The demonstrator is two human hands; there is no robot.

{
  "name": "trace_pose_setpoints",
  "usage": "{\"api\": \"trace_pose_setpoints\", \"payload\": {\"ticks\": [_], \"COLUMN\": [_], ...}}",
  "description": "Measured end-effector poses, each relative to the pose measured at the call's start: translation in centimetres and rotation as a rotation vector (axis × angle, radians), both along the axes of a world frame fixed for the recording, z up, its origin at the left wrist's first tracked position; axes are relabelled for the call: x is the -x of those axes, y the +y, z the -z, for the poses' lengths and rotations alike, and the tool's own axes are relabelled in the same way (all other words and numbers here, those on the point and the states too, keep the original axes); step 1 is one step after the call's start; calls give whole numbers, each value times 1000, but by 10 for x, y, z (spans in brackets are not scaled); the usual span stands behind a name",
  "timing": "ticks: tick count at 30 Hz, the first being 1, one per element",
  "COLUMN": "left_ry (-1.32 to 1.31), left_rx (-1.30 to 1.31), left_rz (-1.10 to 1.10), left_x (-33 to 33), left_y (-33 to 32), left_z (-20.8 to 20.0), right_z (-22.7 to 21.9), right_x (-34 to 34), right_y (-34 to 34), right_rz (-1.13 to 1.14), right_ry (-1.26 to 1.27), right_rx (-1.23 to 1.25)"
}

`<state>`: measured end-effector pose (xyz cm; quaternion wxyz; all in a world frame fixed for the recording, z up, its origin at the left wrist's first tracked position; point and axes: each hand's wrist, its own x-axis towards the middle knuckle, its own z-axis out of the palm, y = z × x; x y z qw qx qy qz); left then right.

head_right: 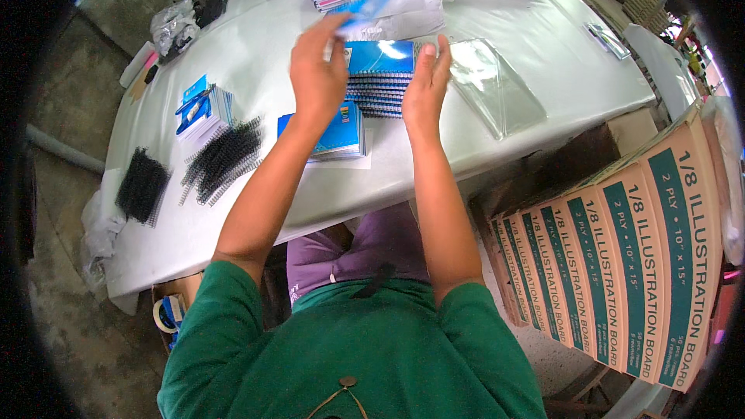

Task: The person assembles notebooks by aligning stacks of paper and covers with plastic spiral coils and threading the coils through the pre-punched holes by hand.

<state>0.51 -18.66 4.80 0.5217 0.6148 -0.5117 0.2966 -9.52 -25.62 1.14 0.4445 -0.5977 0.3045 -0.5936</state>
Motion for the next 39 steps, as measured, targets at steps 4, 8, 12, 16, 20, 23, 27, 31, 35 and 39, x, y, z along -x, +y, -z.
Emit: {"api": "trace_pose_setpoints", "payload": {"ticks": [4, 8, 12, 16, 20, 23, 27, 31, 35, 39], "left_ry": [-117, 234, 355, 264, 92, -194, -20, 765, 690, 753], "left_rx": [-460, -455, -487, -565, -890, -919, -727, -607, -485, -377], "left_rz": [-24, -143, -12, 6, 17, 13, 22, 272, 200, 221], "left_x": [-6, -16, -21, -40, -33, -16, 9, 55, 55, 7], "left_y": [-2, 6, 13, 30, 91, 143, 169, 195, 196, 189], "left_z": [38, 44, 39, 27, 7, 45, 45, 24, 15, 57], "right_z": [32, 36, 43, 44, 48, 52, 70, 63, 52, 74], "right_x": [1, -6, -10, -8, 28, 52, 77, 63, 45, 38], "right_y": [-28, -15, -11, -8, 7, 45, 103, 154, 139, 129], "right_rz": [-190, -76, 5, 17, 44, -239, -469, -295, -414, -827], "right_ry": [-58, 23, 22, 13, -12, -156, 39, 507, 131, 89], "right_rx": [-117, -35, -24, 20, 106, -211, -202, 746, 502, -193]}}
